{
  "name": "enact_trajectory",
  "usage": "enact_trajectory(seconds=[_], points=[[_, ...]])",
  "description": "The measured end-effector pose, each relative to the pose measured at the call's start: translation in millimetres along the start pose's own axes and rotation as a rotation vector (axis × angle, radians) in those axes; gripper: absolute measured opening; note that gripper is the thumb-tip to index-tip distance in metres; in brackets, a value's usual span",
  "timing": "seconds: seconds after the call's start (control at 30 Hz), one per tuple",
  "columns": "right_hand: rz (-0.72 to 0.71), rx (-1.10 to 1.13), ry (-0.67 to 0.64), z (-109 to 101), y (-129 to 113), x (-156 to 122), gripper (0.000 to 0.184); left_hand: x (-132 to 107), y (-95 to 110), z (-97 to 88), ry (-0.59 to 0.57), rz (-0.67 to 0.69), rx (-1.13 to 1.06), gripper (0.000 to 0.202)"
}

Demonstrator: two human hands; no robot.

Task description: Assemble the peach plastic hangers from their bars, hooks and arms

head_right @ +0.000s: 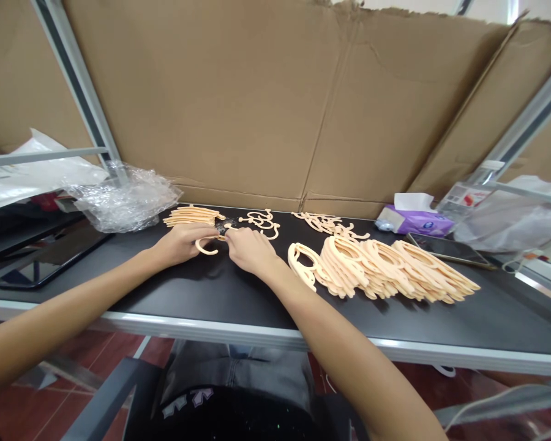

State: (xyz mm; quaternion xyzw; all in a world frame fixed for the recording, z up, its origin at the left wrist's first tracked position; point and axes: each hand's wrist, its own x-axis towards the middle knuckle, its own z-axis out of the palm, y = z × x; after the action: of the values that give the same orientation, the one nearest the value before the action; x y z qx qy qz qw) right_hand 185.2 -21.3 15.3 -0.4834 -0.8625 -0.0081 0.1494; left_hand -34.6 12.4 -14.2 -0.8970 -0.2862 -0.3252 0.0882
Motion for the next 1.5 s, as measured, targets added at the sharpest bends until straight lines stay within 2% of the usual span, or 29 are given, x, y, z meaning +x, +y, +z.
enact_trajectory(seconds=[0.17, 0.4, 0.57, 0.87, 1.2, 1.37, 1.5], points=[[0.023, -0.008, -0.011, 0.0, -1.3, 1.4, 0.038, -2.0, -1.5, 1.9, 0.037, -0.008, 0.083, 0.03], [0.023, -0.007, -0.012, 0.0, 0.4, 2.3, 0.04, 1.7, -4.2, 3.2, 0.139, 0.182, 0.149, 0.03], [0.014, -0.019, -0.011, 0.6, 2.4, 2.2, 0.04, 2.6, -4.5, 2.6, 0.186, 0.211, 0.137, 0.028], [-0.014, -0.106, -0.033, -4.8, -0.3, -0.4, 0.044, 0.8, -1.8, -0.8, 0.098, 0.236, 0.189, 0.027], [-0.026, -0.151, -0.018, -3.7, 2.3, 0.0, 0.042, 0.1, -2.4, -1.4, 0.073, 0.233, 0.186, 0.027], [-0.035, -0.181, -0.026, -4.9, 1.4, -1.0, 0.043, 1.0, 1.1, -2.5, 0.016, 0.216, 0.186, 0.026], [-0.055, -0.203, -0.035, -4.5, 1.4, -1.4, 0.043, 2.5, 4.0, -3.8, 0.026, 0.256, 0.202, 0.027]])
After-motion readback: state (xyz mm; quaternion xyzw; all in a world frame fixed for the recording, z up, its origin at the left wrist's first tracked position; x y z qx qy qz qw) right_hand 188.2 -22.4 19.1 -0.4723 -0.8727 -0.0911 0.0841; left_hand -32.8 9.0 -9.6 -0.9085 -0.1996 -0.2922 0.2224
